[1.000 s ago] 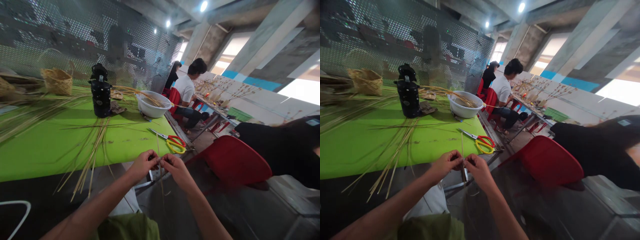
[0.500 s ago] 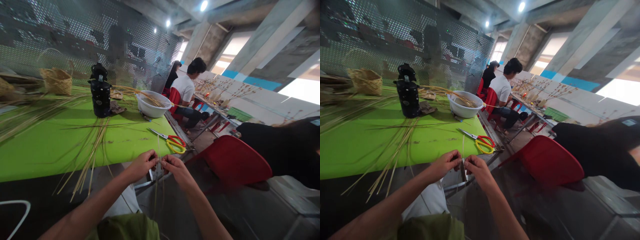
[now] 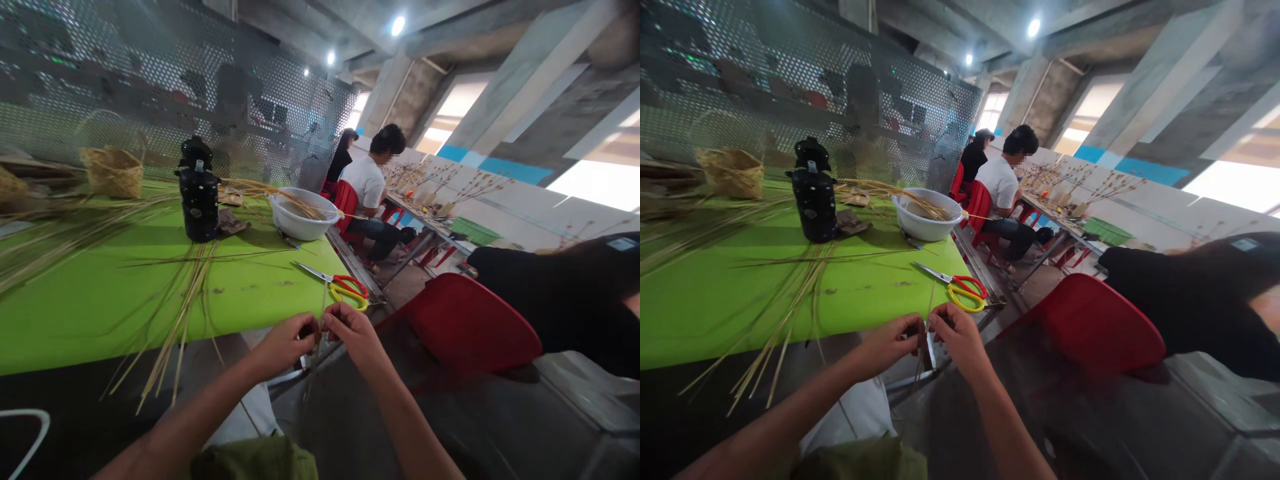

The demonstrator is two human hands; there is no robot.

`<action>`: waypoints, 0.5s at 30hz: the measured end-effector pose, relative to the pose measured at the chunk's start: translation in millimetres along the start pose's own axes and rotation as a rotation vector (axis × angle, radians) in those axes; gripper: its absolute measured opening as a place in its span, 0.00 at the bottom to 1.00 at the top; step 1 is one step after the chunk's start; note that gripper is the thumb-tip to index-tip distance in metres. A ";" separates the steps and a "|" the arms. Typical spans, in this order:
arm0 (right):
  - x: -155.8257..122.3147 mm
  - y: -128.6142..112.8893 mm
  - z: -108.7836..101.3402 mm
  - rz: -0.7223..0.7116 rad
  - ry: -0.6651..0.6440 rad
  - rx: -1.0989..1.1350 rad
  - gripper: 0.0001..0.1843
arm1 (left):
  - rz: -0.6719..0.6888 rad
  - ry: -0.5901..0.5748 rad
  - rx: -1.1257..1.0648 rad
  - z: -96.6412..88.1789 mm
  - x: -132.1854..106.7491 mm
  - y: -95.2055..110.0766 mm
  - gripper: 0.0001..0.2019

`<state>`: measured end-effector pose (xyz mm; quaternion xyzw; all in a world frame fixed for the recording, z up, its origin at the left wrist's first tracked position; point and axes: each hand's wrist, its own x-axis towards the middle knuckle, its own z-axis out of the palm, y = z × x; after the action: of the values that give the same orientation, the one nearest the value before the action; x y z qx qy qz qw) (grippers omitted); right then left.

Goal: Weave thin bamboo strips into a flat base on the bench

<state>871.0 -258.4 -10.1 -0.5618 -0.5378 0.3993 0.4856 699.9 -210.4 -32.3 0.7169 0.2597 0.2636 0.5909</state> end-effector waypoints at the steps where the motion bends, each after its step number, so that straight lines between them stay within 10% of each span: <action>1: 1.4 1.1 0.2 -0.009 0.014 -0.013 0.18 | -0.004 -0.006 0.004 0.3 0.0 -0.9 0.06; 15: -6.6 -4.9 5.0 -0.020 -0.030 -0.025 0.13 | 0.037 0.055 -0.258 3.0 3.6 3.0 0.13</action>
<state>864.4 -264.6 -6.8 -0.5564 -0.5554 0.3960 0.4745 704.8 -210.6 -29.6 0.6322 0.2265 0.3254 0.6657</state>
